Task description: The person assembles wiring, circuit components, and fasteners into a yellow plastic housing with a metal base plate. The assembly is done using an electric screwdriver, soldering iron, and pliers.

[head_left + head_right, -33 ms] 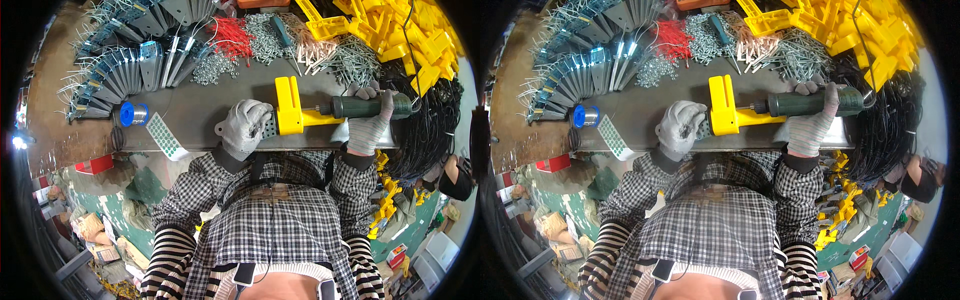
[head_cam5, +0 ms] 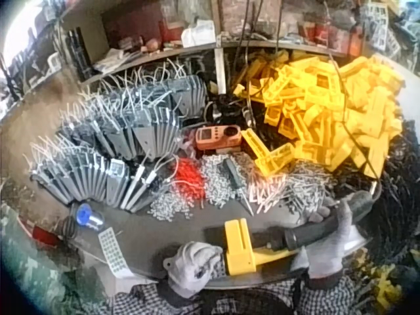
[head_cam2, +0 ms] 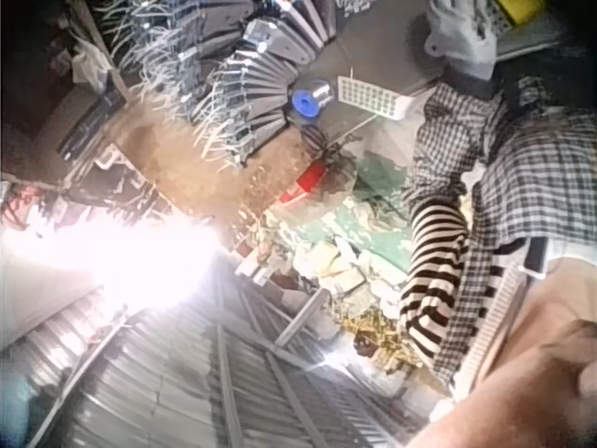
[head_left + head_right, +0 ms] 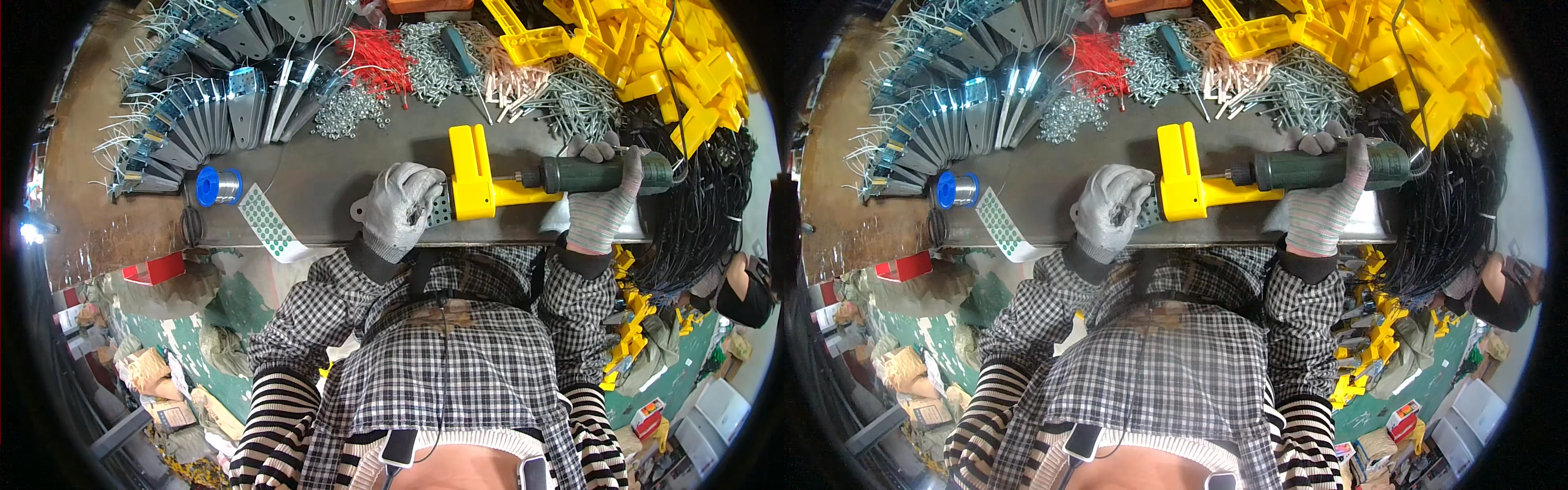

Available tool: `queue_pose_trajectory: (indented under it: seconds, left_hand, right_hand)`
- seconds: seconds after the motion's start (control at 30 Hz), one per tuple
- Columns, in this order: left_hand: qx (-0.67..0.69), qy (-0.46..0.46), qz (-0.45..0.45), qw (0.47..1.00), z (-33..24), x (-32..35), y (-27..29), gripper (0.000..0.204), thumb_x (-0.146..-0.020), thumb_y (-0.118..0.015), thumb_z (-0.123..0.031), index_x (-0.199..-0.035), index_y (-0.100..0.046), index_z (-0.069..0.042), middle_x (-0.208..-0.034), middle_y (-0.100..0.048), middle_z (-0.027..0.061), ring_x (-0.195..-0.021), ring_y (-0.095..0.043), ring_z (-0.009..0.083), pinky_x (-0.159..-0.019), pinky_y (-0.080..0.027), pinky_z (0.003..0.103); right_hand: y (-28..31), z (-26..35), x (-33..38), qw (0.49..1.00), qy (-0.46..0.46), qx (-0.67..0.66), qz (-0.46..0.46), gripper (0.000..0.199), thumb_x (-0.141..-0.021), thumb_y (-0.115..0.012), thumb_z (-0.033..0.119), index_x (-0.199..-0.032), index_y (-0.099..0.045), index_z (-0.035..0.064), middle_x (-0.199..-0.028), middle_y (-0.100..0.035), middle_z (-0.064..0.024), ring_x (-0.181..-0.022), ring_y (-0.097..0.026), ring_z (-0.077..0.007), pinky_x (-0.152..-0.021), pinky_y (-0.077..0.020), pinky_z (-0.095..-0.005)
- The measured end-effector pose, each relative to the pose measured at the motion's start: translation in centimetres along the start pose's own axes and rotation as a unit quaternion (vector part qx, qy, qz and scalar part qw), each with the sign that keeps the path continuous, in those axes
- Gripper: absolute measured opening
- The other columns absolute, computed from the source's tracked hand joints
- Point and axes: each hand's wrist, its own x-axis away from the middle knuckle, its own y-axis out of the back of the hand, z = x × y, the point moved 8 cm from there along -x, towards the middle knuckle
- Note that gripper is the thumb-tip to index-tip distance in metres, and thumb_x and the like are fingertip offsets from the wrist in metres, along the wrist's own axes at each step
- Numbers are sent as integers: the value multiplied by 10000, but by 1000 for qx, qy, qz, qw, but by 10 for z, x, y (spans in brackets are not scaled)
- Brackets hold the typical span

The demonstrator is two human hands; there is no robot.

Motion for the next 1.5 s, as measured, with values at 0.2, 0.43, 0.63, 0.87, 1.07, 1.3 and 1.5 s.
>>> queue_pose_trajectory:
  seconds: [0.2,0.43,0.63,0.87,1.07,1.3,1.5]
  left_hand:
    - [34,19,-3,999,3,1,-1,190,-758,-677,35,-937,-672,-27,-910,-645,92,-842,-637,251,-738,-517,341]
    - [41,-8,-23,999,2,-2,0,191,-733,-681,61,-909,-658,-10,-874,-656,101,-825,-644,252,-728,-519,336]
    - [99,45,-21,994,8,3,-3,202,-726,-686,61,-912,-654,-12,-912,-642,107,-828,-641,258,-735,-514,335]
    - [-14,-10,0,1000,-2,-1,-1,215,-732,-680,48,-933,-661,-23,-905,-631,104,-841,-633,263,-735,-514,347]
    - [16,7,-13,1000,0,-1,-1,189,-736,-675,44,-914,-659,-16,-888,-633,108,-817,-629,267,-722,-511,357]
    - [11,10,-13,1000,0,-2,-1,195,-731,-672,50,-912,-659,-21,-877,-633,105,-814,-628,261,-715,-515,356]
    - [19,-4,-6,1000,-6,1,4,315,-710,-745,-53,-1010,-649,-45,-991,-620,99,-847,-621,265,-756,-510,363]
  right_hand:
    - [1,-2,0,1000,-5,1,-6,420,-827,-743,310,-1045,-537,17,-829,-521,-23,-743,-508,-150,-958,-446,-415]
    - [5,-1,-2,1000,6,-3,3,427,-820,-747,323,-1037,-533,23,-835,-487,-18,-759,-491,-149,-988,-425,-420]
    - [4,0,1,999,20,29,-18,419,-820,-748,327,-1024,-531,32,-862,-518,-26,-766,-500,-148,-961,-447,-412]
    - [4,0,1,999,14,27,-11,461,-826,-743,334,-1070,-537,1,-838,-525,-22,-766,-507,-150,-962,-446,-405]
    - [7,0,-1,1000,14,20,-7,461,-825,-744,335,-1059,-533,-1,-831,-514,-20,-760,-503,-148,-981,-433,-409]
    - [2,-2,1,1000,9,0,2,435,-828,-741,330,-1024,-518,12,-815,-498,-16,-741,-492,-144,-996,-420,-424]
    - [3,-2,-1,1000,5,-7,4,445,-829,-742,334,-1037,-520,9,-813,-499,-17,-742,-492,-143,-981,-424,-410]
